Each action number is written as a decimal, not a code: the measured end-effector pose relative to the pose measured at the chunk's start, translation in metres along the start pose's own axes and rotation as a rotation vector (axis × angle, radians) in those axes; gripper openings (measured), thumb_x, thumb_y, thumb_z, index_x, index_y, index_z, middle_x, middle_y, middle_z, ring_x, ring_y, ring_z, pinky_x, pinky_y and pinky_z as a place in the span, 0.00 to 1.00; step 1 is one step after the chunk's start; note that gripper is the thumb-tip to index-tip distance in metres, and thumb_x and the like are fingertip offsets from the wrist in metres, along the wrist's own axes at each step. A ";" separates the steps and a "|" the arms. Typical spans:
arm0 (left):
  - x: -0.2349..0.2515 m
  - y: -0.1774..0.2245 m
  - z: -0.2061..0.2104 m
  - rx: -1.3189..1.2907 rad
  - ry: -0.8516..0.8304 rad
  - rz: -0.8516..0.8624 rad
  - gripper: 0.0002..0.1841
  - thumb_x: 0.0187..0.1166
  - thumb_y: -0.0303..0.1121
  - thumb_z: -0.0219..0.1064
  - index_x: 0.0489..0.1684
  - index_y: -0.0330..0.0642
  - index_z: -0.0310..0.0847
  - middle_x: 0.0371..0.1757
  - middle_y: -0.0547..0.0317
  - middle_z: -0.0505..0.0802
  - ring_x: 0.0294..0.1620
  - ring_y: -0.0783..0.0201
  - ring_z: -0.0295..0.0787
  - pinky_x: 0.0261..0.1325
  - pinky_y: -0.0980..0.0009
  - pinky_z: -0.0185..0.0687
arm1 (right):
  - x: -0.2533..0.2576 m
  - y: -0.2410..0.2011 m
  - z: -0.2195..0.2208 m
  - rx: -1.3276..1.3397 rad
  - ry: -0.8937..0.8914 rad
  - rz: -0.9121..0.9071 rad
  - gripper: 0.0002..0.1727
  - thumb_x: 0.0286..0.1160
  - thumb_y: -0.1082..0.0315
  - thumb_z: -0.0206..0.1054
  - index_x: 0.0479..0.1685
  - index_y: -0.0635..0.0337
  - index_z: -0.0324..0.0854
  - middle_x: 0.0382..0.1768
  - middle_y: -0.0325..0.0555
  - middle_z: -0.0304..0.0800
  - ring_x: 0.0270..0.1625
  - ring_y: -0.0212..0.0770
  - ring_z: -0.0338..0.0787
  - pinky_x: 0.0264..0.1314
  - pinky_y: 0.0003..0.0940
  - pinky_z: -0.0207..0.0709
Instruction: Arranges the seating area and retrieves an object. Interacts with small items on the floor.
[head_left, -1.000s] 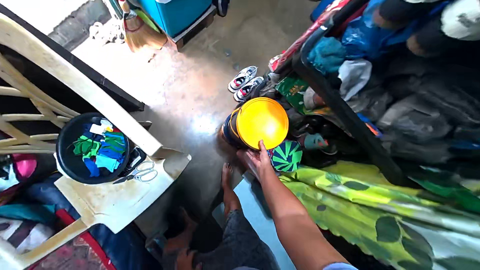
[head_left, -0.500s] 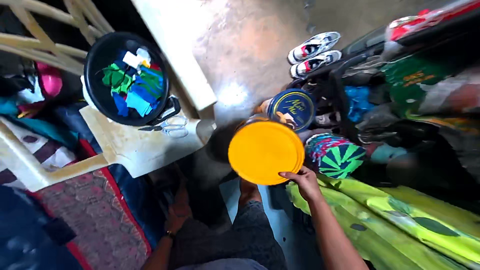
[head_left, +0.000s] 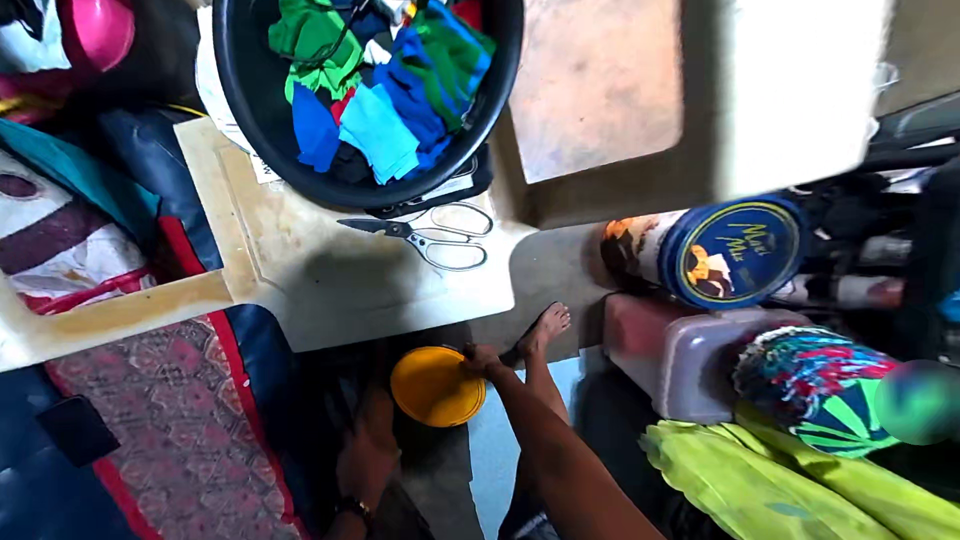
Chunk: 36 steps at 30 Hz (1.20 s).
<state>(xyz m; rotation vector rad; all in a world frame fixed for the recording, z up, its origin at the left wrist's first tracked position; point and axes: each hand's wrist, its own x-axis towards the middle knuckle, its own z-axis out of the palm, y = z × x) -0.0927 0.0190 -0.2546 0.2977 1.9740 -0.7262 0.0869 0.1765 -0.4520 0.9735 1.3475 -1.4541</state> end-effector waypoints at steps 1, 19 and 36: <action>0.002 -0.002 0.000 0.006 -0.001 -0.004 0.55 0.61 0.53 0.82 0.93 0.46 0.55 0.81 0.37 0.77 0.70 0.40 0.85 0.68 0.46 0.83 | 0.009 -0.001 0.000 -0.006 -0.008 -0.011 0.26 0.84 0.59 0.64 0.73 0.68 0.78 0.74 0.68 0.79 0.80 0.64 0.75 0.83 0.62 0.63; 0.012 -0.013 -0.030 -0.101 -0.068 -0.035 0.53 0.57 0.55 0.84 0.88 0.45 0.65 0.80 0.37 0.78 0.74 0.39 0.82 0.72 0.44 0.79 | 0.003 -0.026 0.021 -0.045 0.085 0.016 0.46 0.67 0.72 0.76 0.89 0.61 0.58 0.87 0.66 0.61 0.86 0.70 0.64 0.82 0.67 0.63; 0.014 -0.022 -0.044 -0.210 -0.063 -0.024 0.47 0.62 0.52 0.80 0.86 0.44 0.68 0.74 0.41 0.85 0.70 0.44 0.86 0.69 0.45 0.81 | -0.148 -0.161 -0.120 -0.250 1.465 -0.599 0.21 0.69 0.52 0.72 0.47 0.62 0.91 0.54 0.65 0.89 0.62 0.74 0.83 0.68 0.73 0.65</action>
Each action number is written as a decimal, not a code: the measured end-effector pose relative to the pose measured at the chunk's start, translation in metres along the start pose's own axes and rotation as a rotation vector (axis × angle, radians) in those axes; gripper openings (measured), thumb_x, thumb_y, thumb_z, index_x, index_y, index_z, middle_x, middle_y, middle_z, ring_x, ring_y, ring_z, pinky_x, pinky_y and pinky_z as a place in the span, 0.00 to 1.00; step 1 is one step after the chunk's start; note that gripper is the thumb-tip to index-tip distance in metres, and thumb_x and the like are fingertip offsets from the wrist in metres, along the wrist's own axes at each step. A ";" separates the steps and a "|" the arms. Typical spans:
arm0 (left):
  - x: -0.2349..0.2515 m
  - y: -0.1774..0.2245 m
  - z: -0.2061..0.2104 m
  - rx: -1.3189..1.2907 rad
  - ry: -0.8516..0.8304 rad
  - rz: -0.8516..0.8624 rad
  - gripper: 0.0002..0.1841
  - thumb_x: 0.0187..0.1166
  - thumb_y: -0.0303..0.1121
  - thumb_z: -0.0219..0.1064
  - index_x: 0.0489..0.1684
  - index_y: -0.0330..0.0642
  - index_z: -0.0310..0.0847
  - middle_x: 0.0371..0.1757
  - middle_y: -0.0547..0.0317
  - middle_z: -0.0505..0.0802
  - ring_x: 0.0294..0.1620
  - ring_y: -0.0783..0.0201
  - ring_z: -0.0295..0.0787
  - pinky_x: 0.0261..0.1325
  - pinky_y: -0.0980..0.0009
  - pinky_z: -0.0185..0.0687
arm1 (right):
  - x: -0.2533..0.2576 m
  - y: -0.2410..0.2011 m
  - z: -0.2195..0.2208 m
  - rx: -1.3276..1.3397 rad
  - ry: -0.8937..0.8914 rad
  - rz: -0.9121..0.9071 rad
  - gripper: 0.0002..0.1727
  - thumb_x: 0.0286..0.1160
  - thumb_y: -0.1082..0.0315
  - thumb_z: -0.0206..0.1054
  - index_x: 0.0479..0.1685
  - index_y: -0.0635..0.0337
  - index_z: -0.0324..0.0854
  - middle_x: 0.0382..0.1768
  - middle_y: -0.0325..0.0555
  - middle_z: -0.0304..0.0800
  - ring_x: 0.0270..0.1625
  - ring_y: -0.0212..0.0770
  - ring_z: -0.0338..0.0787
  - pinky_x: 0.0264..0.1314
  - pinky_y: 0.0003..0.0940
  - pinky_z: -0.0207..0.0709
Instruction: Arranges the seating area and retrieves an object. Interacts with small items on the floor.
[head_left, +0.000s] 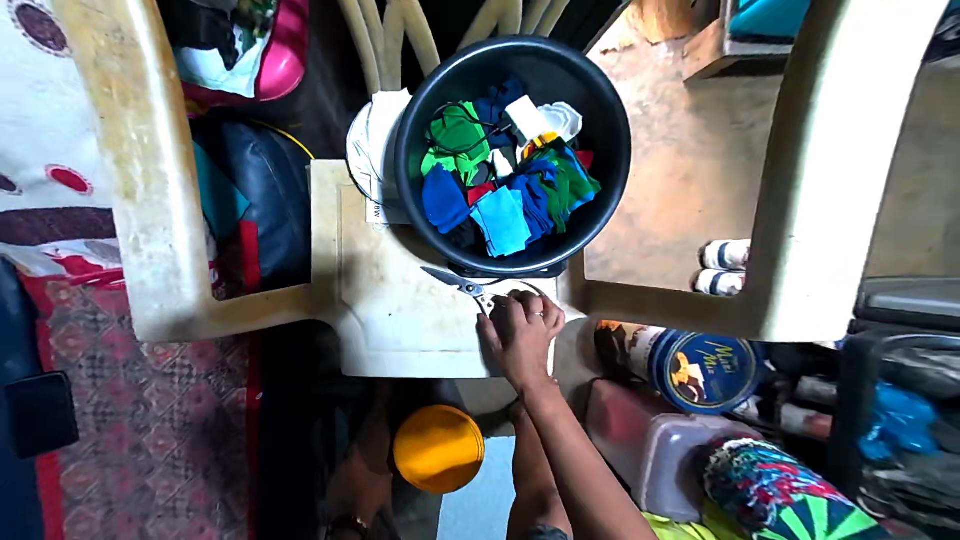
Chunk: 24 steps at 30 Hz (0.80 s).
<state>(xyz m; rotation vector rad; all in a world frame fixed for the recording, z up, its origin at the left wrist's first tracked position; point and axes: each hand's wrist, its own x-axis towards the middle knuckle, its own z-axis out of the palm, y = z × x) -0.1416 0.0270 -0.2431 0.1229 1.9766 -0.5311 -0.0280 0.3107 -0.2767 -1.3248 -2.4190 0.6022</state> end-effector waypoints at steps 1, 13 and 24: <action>0.000 -0.002 -0.002 -0.011 -0.007 -0.001 0.47 0.62 0.52 0.80 0.86 0.45 0.68 0.74 0.41 0.85 0.70 0.43 0.86 0.70 0.45 0.81 | -0.002 0.000 0.001 0.031 0.013 -0.030 0.21 0.69 0.51 0.72 0.45 0.62 0.91 0.52 0.65 0.89 0.60 0.73 0.84 0.66 0.71 0.69; -0.015 -0.004 -0.026 -0.016 -0.090 0.078 0.37 0.72 0.50 0.72 0.81 0.40 0.73 0.72 0.37 0.86 0.72 0.39 0.84 0.70 0.40 0.78 | 0.021 -0.114 0.053 0.310 0.027 -0.075 0.19 0.67 0.57 0.75 0.43 0.67 0.91 0.49 0.67 0.89 0.56 0.70 0.86 0.60 0.65 0.76; 0.002 -0.028 -0.019 -0.117 0.049 0.177 0.38 0.66 0.38 0.75 0.82 0.38 0.72 0.72 0.35 0.85 0.71 0.37 0.83 0.68 0.37 0.78 | 0.088 -0.185 0.088 0.361 0.005 0.173 0.21 0.75 0.56 0.73 0.54 0.67 0.88 0.58 0.71 0.81 0.64 0.71 0.79 0.66 0.67 0.69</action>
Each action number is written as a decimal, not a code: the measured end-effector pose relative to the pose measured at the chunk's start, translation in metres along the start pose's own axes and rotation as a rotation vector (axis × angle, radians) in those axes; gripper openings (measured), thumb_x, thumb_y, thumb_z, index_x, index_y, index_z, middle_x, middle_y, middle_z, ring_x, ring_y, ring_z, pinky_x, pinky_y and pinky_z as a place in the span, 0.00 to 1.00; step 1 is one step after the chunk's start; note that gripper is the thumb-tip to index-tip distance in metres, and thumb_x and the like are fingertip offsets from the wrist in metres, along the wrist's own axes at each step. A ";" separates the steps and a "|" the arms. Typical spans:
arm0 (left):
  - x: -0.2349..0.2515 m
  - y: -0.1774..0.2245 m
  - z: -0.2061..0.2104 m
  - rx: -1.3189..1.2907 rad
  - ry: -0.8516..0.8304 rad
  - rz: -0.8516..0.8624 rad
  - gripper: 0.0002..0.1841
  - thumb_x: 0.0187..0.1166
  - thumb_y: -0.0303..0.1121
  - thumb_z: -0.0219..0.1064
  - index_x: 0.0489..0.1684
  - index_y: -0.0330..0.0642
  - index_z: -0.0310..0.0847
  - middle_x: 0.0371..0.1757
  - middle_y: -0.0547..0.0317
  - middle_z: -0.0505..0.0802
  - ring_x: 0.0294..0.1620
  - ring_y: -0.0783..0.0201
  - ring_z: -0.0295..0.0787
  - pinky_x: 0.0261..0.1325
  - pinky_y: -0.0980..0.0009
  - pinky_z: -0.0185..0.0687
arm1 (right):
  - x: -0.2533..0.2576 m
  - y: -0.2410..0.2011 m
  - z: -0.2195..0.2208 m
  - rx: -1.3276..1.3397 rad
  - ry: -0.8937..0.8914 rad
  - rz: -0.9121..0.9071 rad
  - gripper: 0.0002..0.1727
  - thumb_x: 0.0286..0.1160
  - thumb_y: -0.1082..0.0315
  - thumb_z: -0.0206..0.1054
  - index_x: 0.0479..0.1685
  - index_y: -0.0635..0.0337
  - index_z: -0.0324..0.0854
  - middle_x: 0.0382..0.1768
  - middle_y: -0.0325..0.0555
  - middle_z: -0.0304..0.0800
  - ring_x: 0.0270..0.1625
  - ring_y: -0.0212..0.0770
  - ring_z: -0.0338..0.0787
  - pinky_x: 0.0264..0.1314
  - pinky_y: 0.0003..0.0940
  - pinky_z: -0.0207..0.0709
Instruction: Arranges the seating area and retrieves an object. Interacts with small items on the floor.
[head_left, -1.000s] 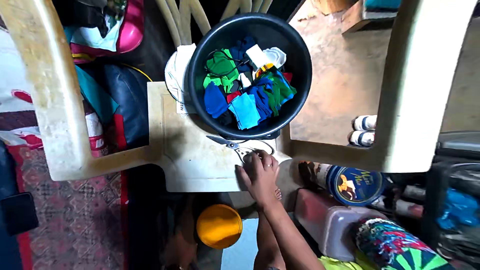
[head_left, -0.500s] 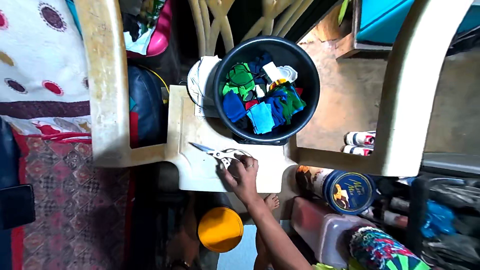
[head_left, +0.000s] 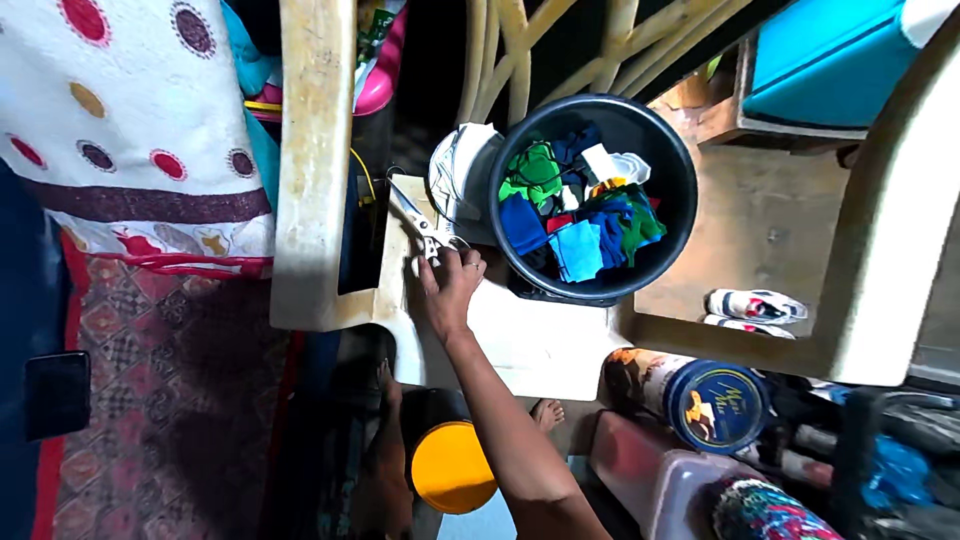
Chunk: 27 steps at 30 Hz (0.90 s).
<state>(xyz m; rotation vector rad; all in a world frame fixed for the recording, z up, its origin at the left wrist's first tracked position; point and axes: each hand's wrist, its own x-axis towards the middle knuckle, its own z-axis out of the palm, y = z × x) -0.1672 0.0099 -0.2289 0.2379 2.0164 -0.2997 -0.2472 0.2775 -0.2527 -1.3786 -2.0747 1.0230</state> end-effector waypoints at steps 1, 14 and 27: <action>0.002 -0.001 -0.002 -0.002 -0.016 0.000 0.37 0.68 0.38 0.74 0.82 0.39 0.72 0.73 0.36 0.85 0.72 0.38 0.83 0.69 0.38 0.77 | -0.004 -0.004 -0.001 0.038 0.009 0.020 0.21 0.75 0.57 0.72 0.54 0.67 0.88 0.59 0.70 0.81 0.64 0.70 0.78 0.67 0.65 0.70; 0.021 -0.024 0.012 -0.209 0.111 0.014 0.36 0.68 0.51 0.70 0.79 0.46 0.76 0.70 0.43 0.88 0.66 0.38 0.87 0.59 0.33 0.82 | -0.247 0.020 -0.034 0.281 -0.296 0.008 0.17 0.79 0.58 0.59 0.48 0.65 0.77 0.54 0.56 0.76 0.61 0.31 0.78 0.64 0.22 0.74; 0.034 -0.023 -0.002 -0.231 0.099 0.123 0.29 0.86 0.50 0.56 0.87 0.57 0.68 0.75 0.52 0.86 0.71 0.48 0.85 0.64 0.38 0.82 | -0.036 0.000 -0.124 -0.005 0.381 -0.112 0.27 0.73 0.64 0.70 0.55 0.87 0.77 0.62 0.73 0.73 0.66 0.44 0.78 0.69 0.29 0.74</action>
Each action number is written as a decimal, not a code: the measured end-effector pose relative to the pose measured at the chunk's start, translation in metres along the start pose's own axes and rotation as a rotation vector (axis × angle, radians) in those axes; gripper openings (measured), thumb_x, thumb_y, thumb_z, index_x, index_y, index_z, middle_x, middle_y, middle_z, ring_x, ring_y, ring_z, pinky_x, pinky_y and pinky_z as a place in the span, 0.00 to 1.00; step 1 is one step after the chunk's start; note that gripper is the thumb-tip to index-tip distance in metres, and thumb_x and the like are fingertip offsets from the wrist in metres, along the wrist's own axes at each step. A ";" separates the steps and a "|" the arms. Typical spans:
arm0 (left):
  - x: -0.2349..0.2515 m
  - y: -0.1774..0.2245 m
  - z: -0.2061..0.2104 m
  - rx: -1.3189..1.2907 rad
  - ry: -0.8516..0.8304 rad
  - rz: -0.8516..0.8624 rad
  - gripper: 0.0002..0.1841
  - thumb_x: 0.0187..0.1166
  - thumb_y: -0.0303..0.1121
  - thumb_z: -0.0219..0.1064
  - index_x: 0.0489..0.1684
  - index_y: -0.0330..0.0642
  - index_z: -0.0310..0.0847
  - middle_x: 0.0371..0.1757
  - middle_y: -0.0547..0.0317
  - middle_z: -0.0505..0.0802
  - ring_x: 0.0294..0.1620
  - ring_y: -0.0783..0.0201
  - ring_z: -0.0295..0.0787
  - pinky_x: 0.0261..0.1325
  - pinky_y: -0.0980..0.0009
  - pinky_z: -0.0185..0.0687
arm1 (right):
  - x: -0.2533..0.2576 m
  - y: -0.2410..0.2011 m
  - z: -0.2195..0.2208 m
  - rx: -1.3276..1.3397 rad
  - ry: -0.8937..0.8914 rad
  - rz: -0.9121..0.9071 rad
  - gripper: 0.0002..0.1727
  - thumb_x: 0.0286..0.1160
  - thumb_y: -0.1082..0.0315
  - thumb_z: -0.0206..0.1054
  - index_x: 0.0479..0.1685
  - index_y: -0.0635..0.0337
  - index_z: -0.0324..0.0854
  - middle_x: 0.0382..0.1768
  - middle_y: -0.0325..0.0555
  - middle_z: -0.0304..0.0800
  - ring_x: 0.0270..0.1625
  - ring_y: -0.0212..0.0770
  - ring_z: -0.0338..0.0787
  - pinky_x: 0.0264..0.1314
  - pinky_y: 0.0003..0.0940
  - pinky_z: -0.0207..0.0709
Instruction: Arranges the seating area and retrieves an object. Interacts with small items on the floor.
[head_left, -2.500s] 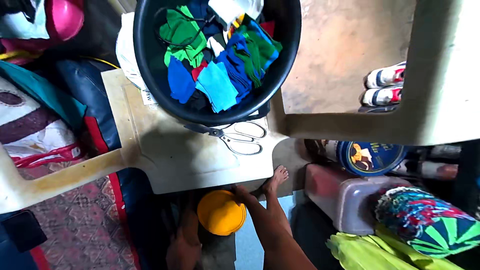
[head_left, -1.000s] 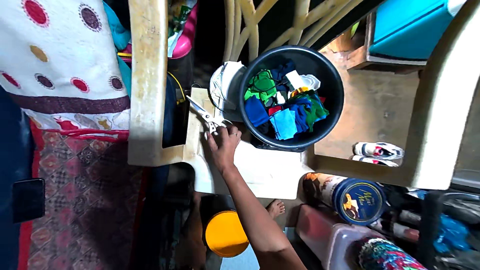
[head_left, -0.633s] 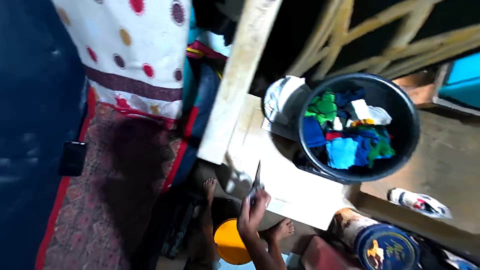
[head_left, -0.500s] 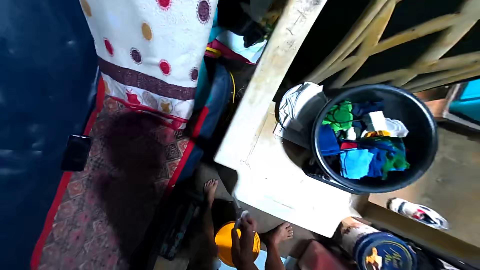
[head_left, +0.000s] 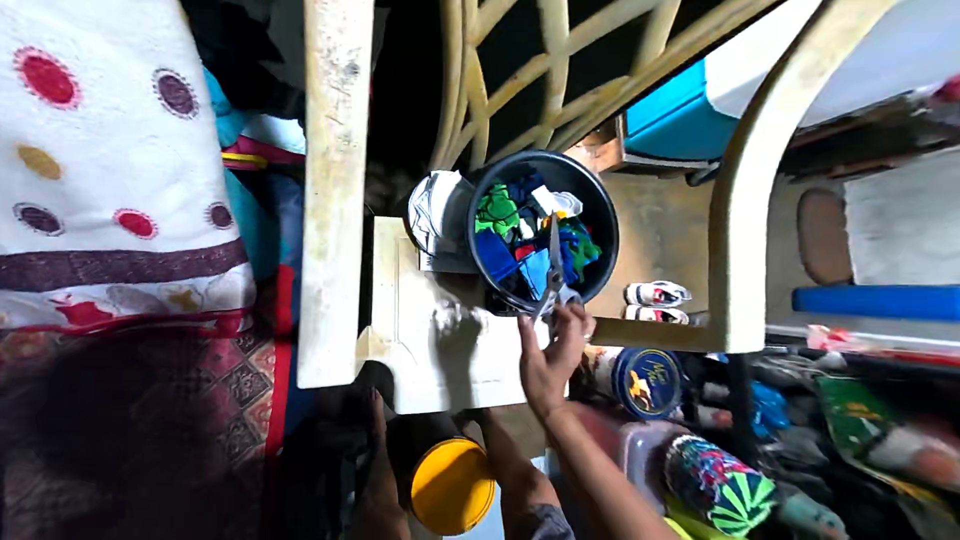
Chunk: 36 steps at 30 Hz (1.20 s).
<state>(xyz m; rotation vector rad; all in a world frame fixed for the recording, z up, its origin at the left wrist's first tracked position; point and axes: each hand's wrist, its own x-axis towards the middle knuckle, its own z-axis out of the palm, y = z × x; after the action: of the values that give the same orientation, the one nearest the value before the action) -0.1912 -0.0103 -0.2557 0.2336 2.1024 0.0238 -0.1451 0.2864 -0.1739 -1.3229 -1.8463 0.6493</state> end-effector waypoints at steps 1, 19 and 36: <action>-0.002 0.008 -0.010 0.089 -0.084 -0.022 0.32 0.83 0.45 0.61 0.89 0.53 0.65 0.76 0.48 0.85 0.71 0.45 0.86 0.65 0.38 0.82 | 0.006 0.010 -0.009 -0.012 0.002 -0.034 0.25 0.74 0.64 0.69 0.55 0.85 0.77 0.61 0.71 0.73 0.66 0.43 0.77 0.70 0.28 0.73; 0.029 0.039 -0.035 -0.079 0.577 0.482 0.21 0.76 0.37 0.70 0.39 0.18 0.83 0.44 0.23 0.88 0.52 0.28 0.85 0.59 0.38 0.79 | -0.027 0.183 -0.029 -0.172 -0.411 -0.578 0.23 0.85 0.47 0.56 0.52 0.56 0.87 0.54 0.55 0.91 0.55 0.53 0.89 0.62 0.42 0.78; 0.041 0.310 -0.012 0.533 0.298 1.411 0.35 0.82 0.60 0.54 0.71 0.39 0.84 0.69 0.43 0.90 0.66 0.40 0.87 0.64 0.38 0.74 | -0.044 0.188 -0.029 -0.087 -0.310 -0.758 0.16 0.88 0.53 0.52 0.42 0.50 0.82 0.44 0.42 0.89 0.57 0.37 0.85 0.73 0.27 0.68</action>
<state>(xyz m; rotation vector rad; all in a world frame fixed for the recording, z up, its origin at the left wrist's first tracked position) -0.1731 0.3025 -0.2501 2.0576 1.7536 0.3475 -0.0097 0.3074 -0.3124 -0.4913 -2.4322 0.3716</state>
